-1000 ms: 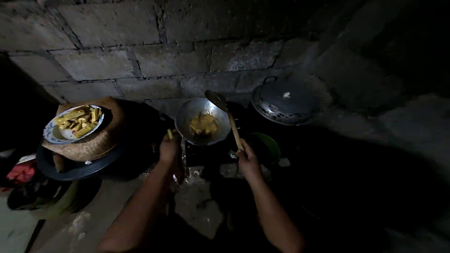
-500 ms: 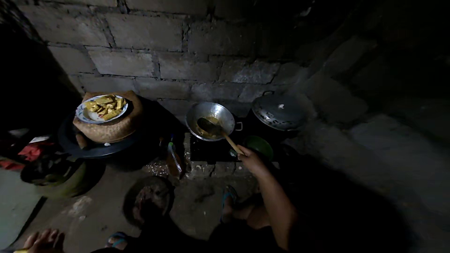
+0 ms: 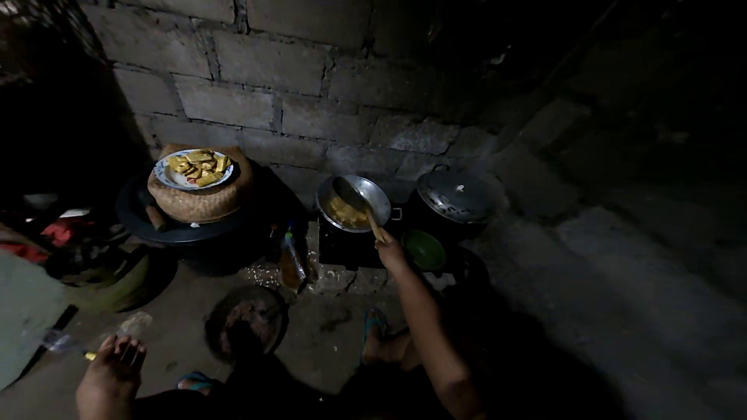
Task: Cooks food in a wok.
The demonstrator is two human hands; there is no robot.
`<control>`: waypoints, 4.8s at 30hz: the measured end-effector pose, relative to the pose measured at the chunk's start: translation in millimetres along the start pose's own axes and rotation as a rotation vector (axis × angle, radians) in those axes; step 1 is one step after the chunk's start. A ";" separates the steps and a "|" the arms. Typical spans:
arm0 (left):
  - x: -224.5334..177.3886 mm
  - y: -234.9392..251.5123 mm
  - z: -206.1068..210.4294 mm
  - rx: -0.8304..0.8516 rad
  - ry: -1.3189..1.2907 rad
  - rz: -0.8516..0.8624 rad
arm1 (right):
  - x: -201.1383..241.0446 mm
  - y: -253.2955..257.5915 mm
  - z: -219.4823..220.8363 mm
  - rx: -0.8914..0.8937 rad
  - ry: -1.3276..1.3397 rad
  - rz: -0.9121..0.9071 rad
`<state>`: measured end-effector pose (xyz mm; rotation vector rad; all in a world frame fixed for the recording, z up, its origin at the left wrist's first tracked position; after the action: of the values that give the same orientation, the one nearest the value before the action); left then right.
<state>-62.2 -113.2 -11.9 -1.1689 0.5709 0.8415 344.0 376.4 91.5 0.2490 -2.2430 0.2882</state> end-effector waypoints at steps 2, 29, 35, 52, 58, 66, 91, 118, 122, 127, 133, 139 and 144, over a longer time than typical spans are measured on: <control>2.4 2.3 3.5 -0.009 0.026 -0.008 | 1.4 1.8 -0.3 0.000 0.012 0.017; 16.2 5.8 26.9 0.014 0.173 -0.057 | -21.9 27.1 36.4 -0.072 0.635 0.267; 15.7 11.3 18.2 -0.031 0.166 -0.058 | -7.6 15.9 24.2 -0.044 0.657 0.233; 17.4 11.7 28.1 -0.008 0.188 -0.060 | -10.4 5.0 40.9 0.003 0.390 0.186; 17.5 9.4 26.0 0.004 0.206 -0.060 | 3.5 22.0 2.4 -0.077 0.407 0.133; 20.5 14.3 31.5 -0.022 0.234 -0.065 | -3.5 71.4 -33.8 -0.241 0.395 0.182; 18.8 8.2 31.3 -0.018 0.261 -0.060 | 14.5 28.7 -5.0 0.066 0.176 0.055; 25.6 11.9 52.4 0.035 0.249 -0.076 | -6.6 19.3 1.1 -0.112 0.072 -0.026; 24.6 10.1 53.9 0.030 0.267 -0.071 | -4.5 24.7 -6.4 -0.113 0.132 0.015; 25.1 9.8 52.9 0.018 0.257 -0.074 | -26.6 34.3 17.7 -0.125 0.216 0.132; 24.2 10.9 51.1 0.030 0.267 -0.083 | -23.9 4.9 10.6 -0.037 0.111 0.115; 25.7 11.8 54.6 0.045 0.268 -0.081 | 3.4 -18.0 -37.7 0.044 -0.125 -0.001; 24.8 4.6 62.8 0.061 0.280 -0.080 | -2.5 -12.5 -28.4 0.118 -0.151 0.027</control>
<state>-53.6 -46.1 -14.0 -1.2542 0.7686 0.5914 369.6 372.9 108.6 0.3125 -2.3826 0.4294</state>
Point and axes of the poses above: each hand's wrist, its own y-axis towards the middle knuckle, its own z-axis out of the palm, x = y × z, the point moved 8 cm from there along y, towards the middle knuckle, and after that the axes turned 7 degrees about -z, right-handed, at the moved point
